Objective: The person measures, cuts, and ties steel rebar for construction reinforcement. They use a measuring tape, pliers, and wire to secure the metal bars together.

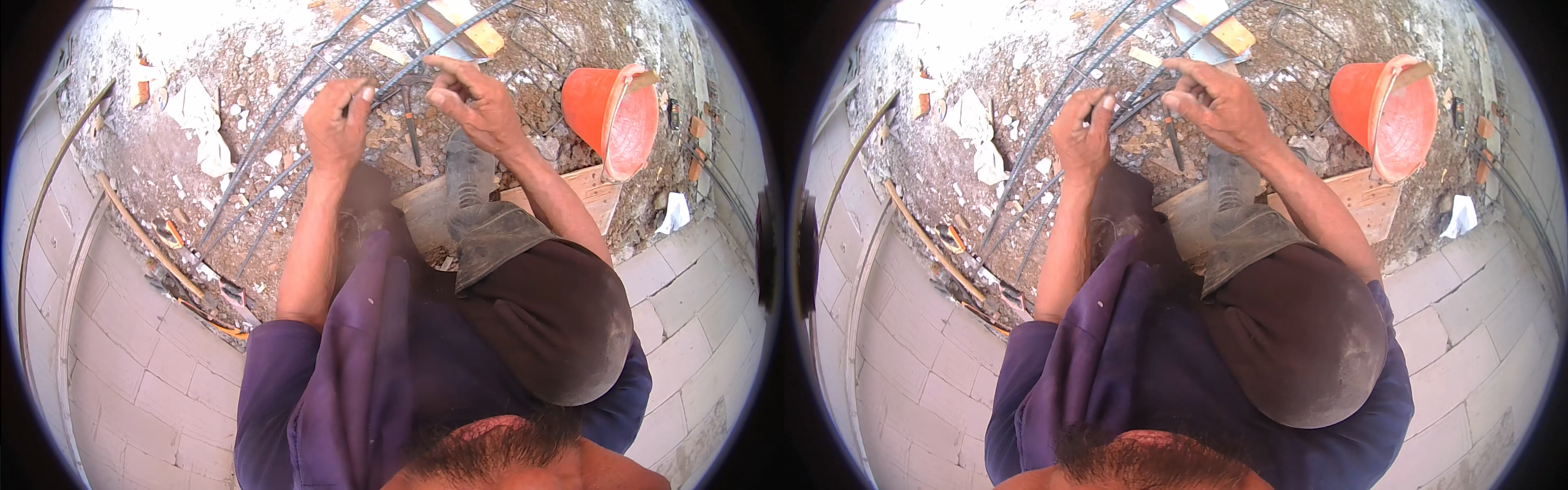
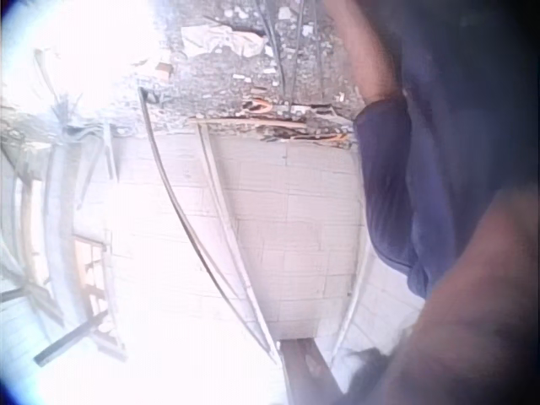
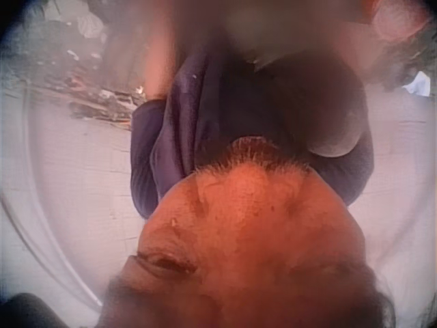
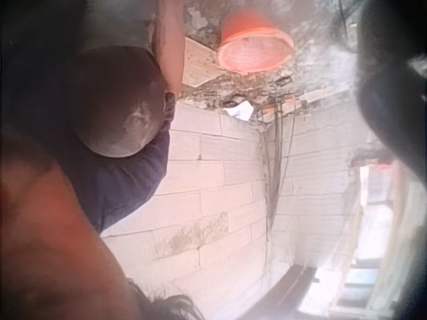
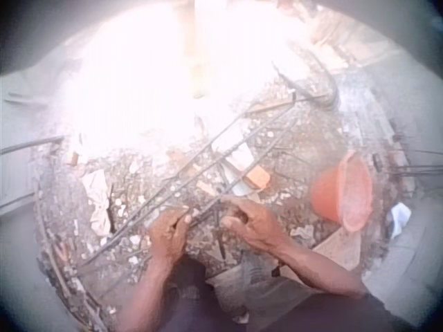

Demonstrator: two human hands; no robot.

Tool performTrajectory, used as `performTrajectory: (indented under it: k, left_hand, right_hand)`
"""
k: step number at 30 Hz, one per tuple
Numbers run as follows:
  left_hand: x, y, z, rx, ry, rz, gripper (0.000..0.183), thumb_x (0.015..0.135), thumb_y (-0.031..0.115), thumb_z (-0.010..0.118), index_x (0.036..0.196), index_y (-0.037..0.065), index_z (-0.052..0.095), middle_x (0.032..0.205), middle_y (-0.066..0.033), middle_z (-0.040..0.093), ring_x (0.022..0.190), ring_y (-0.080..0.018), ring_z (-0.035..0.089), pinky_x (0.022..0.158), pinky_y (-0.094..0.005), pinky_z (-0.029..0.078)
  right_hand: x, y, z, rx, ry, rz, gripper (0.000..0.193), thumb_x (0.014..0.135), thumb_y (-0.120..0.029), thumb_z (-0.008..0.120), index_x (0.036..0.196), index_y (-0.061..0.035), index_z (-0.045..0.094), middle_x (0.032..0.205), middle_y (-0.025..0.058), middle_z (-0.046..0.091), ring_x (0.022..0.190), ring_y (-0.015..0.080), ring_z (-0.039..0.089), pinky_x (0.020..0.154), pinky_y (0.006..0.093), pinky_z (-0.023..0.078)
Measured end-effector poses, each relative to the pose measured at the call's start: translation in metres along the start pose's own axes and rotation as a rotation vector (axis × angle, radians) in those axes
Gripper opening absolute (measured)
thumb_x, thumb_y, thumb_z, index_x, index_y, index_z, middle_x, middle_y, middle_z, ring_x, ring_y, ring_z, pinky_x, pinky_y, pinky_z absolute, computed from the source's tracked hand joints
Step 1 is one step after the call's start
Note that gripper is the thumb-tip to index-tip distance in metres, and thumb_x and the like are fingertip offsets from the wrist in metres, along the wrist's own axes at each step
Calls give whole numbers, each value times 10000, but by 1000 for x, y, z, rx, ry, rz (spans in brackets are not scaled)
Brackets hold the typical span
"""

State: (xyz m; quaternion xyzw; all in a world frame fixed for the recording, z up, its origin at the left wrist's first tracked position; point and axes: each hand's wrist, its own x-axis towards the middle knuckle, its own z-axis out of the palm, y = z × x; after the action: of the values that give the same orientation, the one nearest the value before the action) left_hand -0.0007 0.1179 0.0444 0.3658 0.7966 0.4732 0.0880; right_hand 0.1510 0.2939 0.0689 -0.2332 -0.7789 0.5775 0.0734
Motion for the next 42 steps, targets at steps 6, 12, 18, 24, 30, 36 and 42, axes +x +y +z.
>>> performTrajectory:
  k: [6, 12, 18, 24, 30, 36, 42]
  left_hand:
    - [-39, 24, 18, -105, -203, -43, 117, 851, 81, 741, 960, 47, 719, 897, -104, 698, 784, -285, 674, 678, -358, 530]
    - [-26, 11, 11, 14, -1, 141, 385, 827, 138, 773, 1182, 62, 646, 1152, -137, 658, 985, -299, 656, 782, -379, 512]
    - [22, -55, -21, 428, -1, -9, 642, 857, 243, 779, 1416, 70, 514, 1147, -130, 685, 1073, -295, 651, 937, -397, 521]
    - [46, -96, -21, -2, -264, -249, 634, 828, 188, 814, 1404, 85, 567, 971, -34, 711, 857, -154, 677, 827, -322, 544]
    - [43, -89, -15, 8, -193, -201, 507, 857, 131, 783, 1340, 98, 635, 941, -29, 713, 822, -119, 655, 760, -265, 541]
    - [49, -116, -27, 178, -68, -18, 300, 869, 125, 758, 1166, 90, 728, 946, -63, 740, 828, -128, 675, 759, -275, 534]
    - [56, -96, -19, 148, -61, -142, 250, 850, 92, 762, 1098, 79, 732, 929, -78, 729, 813, -159, 683, 744, -296, 540]
  right_hand:
    - [-6, 11, 22, -63, -35, -257, 214, 954, -219, 698, 1080, -48, 724, 908, 70, 688, 798, 140, 635, 693, 293, 506]
    - [-13, 12, 6, 133, 91, -31, 211, 946, -239, 706, 1005, -38, 732, 898, 42, 712, 807, 122, 646, 719, 279, 506]
    - [-4, 19, -4, 252, 216, 87, 229, 975, -255, 688, 995, -28, 712, 867, 15, 687, 790, 79, 620, 712, 250, 499]
    - [0, 27, -24, 247, 349, 61, 209, 982, -234, 675, 992, -25, 687, 839, 27, 697, 771, 82, 626, 685, 234, 488]
    - [2, 42, -43, 221, 445, 49, 207, 978, -234, 679, 1008, -30, 690, 842, 24, 700, 764, 84, 629, 684, 237, 488]
    - [30, 42, -91, 173, 626, -114, 185, 986, -210, 663, 1006, -29, 698, 848, 37, 713, 759, 95, 647, 674, 236, 495]
    - [44, 33, -121, 175, 723, -158, 191, 985, -200, 664, 1034, -17, 689, 886, 65, 721, 765, 116, 664, 687, 243, 506]
